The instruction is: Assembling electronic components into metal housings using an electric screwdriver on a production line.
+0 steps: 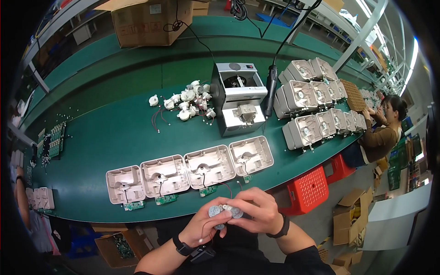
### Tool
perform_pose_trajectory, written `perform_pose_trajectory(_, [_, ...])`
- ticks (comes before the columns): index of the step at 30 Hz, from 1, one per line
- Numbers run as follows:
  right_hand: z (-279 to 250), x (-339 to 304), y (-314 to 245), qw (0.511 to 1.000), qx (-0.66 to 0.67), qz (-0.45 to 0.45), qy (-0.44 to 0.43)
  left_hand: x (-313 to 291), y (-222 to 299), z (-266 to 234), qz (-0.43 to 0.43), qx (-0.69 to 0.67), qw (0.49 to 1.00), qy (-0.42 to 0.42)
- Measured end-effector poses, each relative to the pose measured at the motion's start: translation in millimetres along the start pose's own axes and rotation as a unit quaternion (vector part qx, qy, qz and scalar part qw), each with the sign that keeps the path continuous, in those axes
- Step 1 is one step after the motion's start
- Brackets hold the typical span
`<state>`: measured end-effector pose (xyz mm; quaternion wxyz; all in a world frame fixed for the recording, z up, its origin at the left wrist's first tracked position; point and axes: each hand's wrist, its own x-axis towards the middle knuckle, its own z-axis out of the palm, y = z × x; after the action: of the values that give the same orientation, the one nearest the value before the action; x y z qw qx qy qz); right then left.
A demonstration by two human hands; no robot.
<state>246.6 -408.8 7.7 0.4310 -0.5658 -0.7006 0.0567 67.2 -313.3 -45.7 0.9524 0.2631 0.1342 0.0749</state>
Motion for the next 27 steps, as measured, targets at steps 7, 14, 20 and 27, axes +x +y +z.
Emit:
perform_pose_trajectory(7, [-31, 16, 18, 0.997, -0.048, 0.058, 0.019, -1, 2, 13, -0.001, -0.026, 0.999, 0.046])
perform_pose_trajectory(14, [-50, 30, 83, 0.983, -0.159, 0.066, -0.065, -14, 8, 5, -0.026, -0.013, 0.999, 0.016])
perform_pose_trajectory(20, [-43, 34, 98, 0.973, -0.190, 0.017, -0.130, -27, 4, 1, -0.047, -0.085, 0.995, -0.005])
perform_pose_trajectory(27, [-33, 39, 96, 0.960, -0.244, -0.006, -0.134, -31, 5, 1, -0.025, -0.067, 0.997, 0.036])
